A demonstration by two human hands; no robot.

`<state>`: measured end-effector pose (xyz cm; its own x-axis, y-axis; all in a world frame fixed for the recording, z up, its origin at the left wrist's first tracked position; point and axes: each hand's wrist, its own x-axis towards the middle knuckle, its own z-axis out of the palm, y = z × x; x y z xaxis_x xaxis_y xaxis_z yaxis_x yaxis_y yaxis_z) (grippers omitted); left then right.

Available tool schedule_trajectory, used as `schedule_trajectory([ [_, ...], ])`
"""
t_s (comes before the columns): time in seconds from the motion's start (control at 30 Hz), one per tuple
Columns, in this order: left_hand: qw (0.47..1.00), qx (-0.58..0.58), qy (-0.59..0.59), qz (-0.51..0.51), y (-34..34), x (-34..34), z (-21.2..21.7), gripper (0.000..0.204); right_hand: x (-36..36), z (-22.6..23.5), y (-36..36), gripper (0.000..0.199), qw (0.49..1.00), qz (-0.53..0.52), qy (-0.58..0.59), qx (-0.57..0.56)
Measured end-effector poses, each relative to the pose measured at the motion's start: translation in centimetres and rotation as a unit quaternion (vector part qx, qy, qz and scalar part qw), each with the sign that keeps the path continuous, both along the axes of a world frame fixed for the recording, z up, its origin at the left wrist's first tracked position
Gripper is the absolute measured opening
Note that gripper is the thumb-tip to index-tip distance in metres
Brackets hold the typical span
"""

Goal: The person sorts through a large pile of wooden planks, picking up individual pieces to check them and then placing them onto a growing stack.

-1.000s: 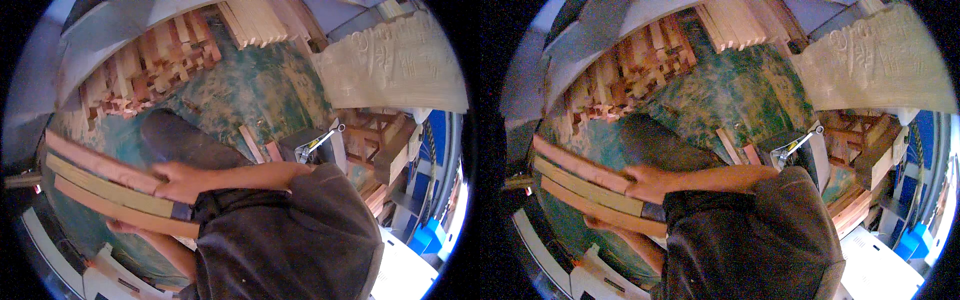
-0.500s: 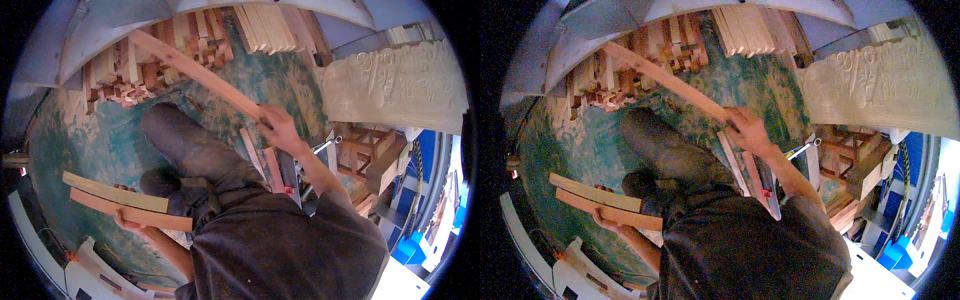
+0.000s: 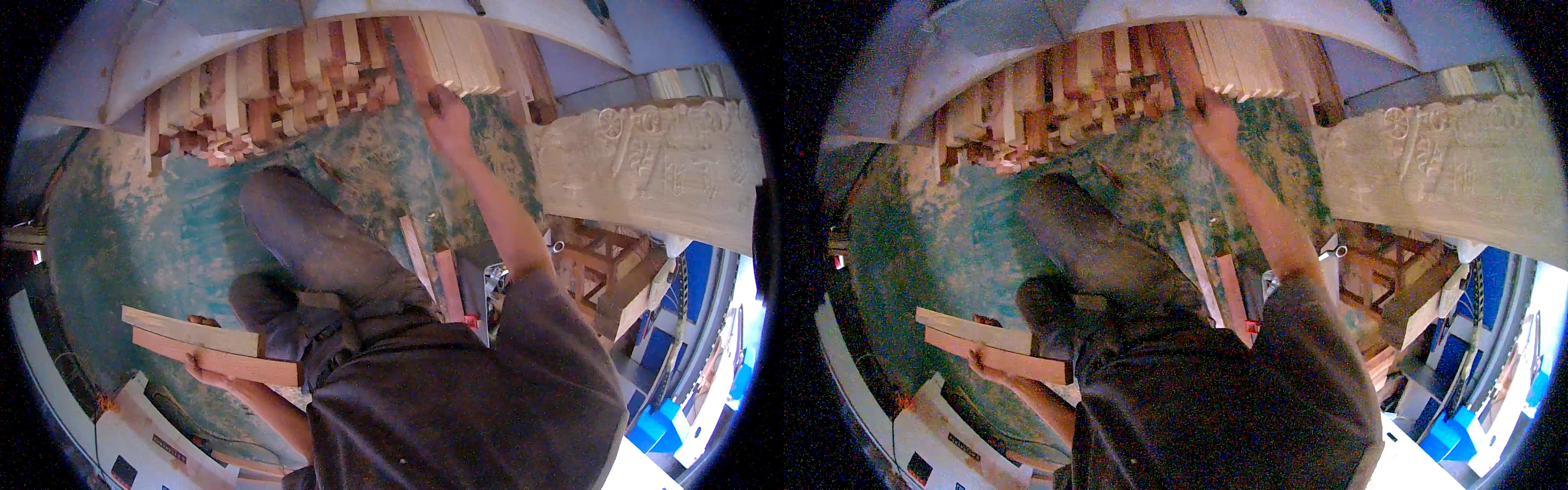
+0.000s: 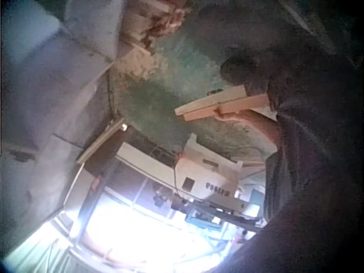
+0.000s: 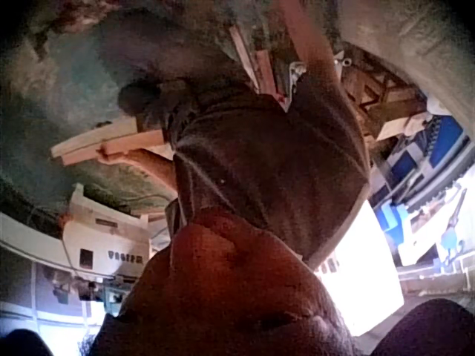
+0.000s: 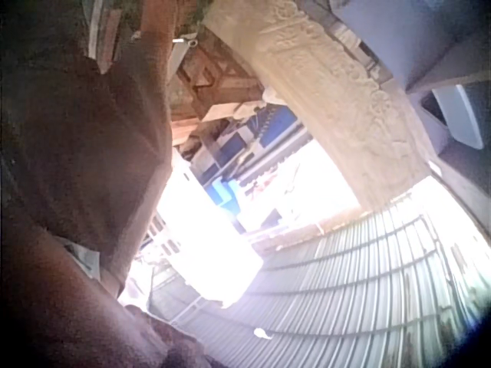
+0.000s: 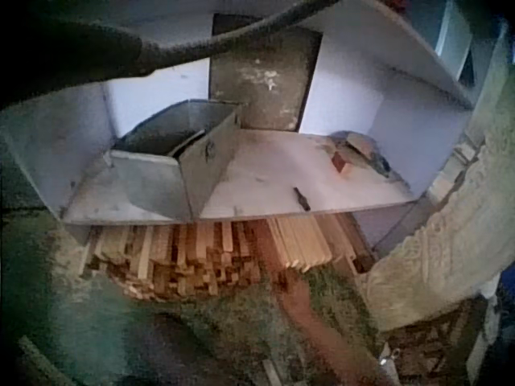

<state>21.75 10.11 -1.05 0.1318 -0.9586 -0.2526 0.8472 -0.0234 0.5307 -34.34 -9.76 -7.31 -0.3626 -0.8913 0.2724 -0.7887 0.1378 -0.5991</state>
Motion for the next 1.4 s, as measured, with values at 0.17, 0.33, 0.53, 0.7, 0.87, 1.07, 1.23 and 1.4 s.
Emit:
schedule_trajectory([
  [0.17,0.997,0.041,-0.041,0.044,1.7,-0.9,2.0,0.066,0.3,-1.5,-12.5,0.043,0.993,0.039,0.078,0.073],
  [0.33,0.994,0.07,-0.041,0.069,4.5,-0.4,3.6,0.065,2.4,-3.7,-21.2,0.058,0.974,0.052,0.18,0.129],
  [0.53,0.993,0.059,-0.05,0.091,3.8,-0.7,5.0,0.067,-3.0,-10.9,-26.6,0.059,0.962,0.027,0.266,-0.049],
  [0.7,0.991,-0.041,-0.121,0.05,-0.5,-4.7,6.0,0.072,3.5,-3.5,-17.2,0.047,0.993,-0.01,-0.115,-0.019],
  [0.87,0.993,0.018,-0.109,0.031,-5.8,-6.9,5.6,0.073,15.2,4.3,0.9,0.024,0.918,0.147,-0.368,0.026],
  [1.07,0.995,-0.023,-0.072,-0.06,-10.0,-12.6,5.2,0.081,24.3,8.9,9.1,0.056,0.728,0.468,-0.453,0.213],
  [1.23,0.991,-0.032,-0.105,-0.074,-10.8,-16.4,5.5,0.084,22.7,10.3,9.5,0.066,0.781,0.398,-0.424,0.225],
  [1.4,0.988,-0.034,-0.089,-0.125,-11.9,-18.2,4.6,0.076,21.6,10.5,11.2,0.067,0.806,0.323,-0.46,0.186],
])
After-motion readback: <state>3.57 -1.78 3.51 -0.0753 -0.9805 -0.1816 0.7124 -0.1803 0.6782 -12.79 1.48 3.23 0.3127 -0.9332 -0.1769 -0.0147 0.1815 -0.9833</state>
